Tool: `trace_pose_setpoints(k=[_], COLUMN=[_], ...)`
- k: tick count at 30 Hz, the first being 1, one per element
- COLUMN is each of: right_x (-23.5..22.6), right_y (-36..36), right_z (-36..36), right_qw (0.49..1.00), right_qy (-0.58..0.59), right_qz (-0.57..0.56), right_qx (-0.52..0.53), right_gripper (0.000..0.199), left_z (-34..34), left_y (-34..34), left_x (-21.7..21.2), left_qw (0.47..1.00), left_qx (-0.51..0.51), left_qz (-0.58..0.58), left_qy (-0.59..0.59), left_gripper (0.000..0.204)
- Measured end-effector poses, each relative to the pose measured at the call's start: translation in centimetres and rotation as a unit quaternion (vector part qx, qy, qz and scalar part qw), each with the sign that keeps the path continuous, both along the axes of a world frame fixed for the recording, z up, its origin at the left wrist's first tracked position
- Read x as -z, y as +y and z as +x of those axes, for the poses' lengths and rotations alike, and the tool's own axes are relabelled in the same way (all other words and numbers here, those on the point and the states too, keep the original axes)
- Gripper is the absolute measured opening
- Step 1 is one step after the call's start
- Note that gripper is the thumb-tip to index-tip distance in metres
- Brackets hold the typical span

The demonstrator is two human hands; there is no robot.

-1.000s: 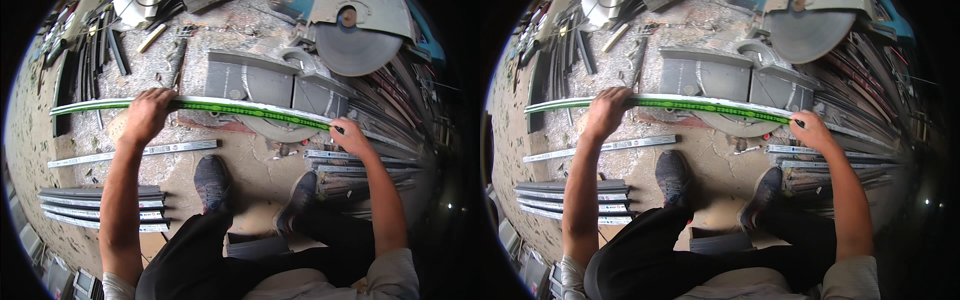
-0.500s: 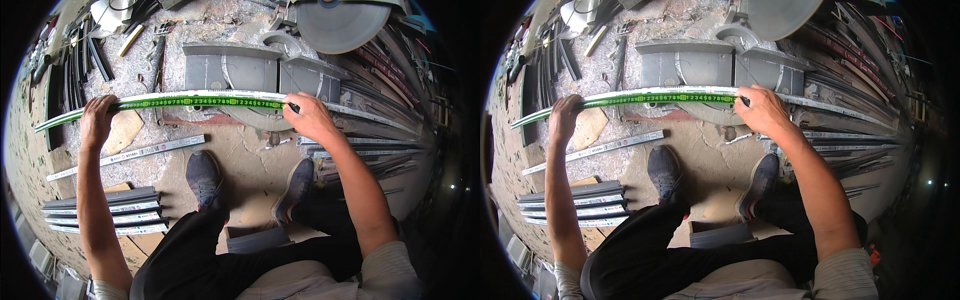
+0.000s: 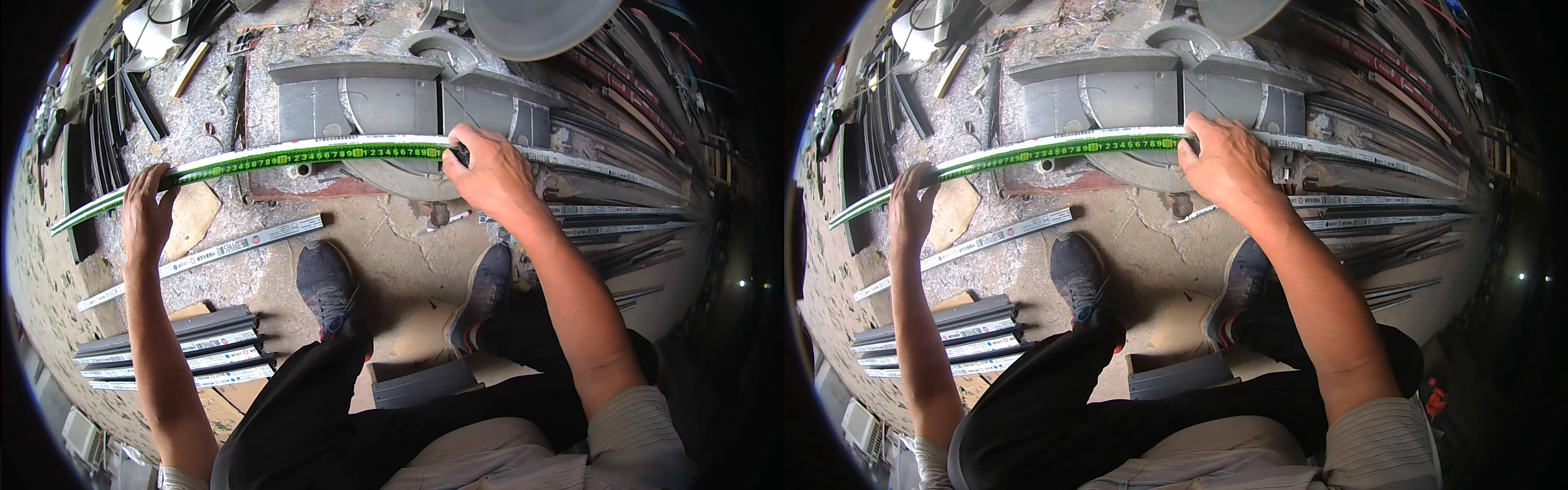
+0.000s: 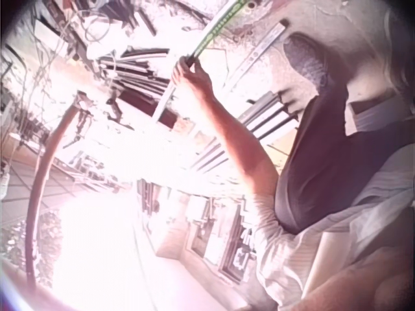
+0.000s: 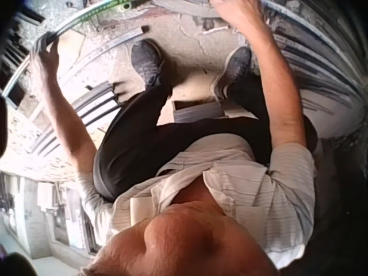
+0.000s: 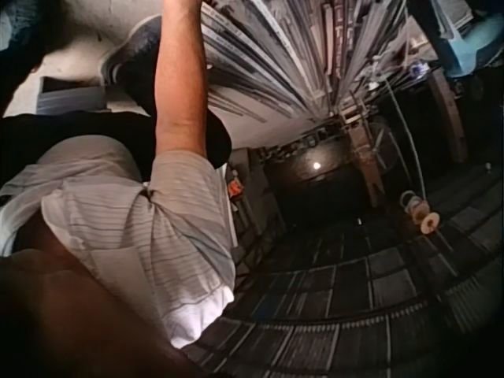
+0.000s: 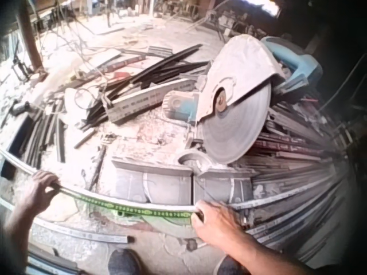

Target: The person measures and marks metal profiles with a tape measure and marker, then cuts them to length using a miter saw. The person repeats this process for several pieces, stacking the cut sections on the floor.

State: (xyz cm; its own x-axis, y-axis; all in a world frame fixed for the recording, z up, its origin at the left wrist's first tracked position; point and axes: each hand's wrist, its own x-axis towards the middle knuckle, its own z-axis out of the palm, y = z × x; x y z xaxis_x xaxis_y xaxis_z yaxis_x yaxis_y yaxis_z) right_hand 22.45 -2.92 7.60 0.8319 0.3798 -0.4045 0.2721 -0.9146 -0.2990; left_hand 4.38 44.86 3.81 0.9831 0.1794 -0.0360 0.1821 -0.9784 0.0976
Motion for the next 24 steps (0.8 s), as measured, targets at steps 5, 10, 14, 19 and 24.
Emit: trace_pose_setpoints(k=[5, 10, 14, 19, 24], right_x=[0.2, 0.3, -0.5, -0.3, -1.6], right_y=[0.5, 0.6, 1.1, 1.1, 1.8], right_z=[-0.3, -0.1, 0.4, 1.0, 1.3], right_qw=[1.000, 0.999, 0.998, 0.998, 0.995], right_qy=[-0.024, -0.020, 0.014, 0.031, 0.069], right_qz=[-0.010, -0.031, -0.053, -0.053, -0.062], right_qx=[-0.006, -0.007, 0.004, 0.012, 0.022], right_gripper=[0.027, 0.028, 0.028, 0.028, 0.030], left_z=[-0.3, -0.2, 0.0, 0.9, 1.9], left_y=[-1.3, -5.4, -11.9, -18.8, -22.7], left_x=[0.5, 1.7, 2.3, 1.6, 0.8], left_qw=[0.999, 0.997, 0.993, 0.990, 0.990], left_qx=[-0.024, -0.004, 0.019, 0.068, 0.093], left_qz=[0.030, 0.023, -0.055, -0.094, -0.109], left_qy=[-0.007, -0.073, -0.106, -0.074, -0.013], left_gripper=[0.049, 0.066, 0.074, 0.077, 0.083])
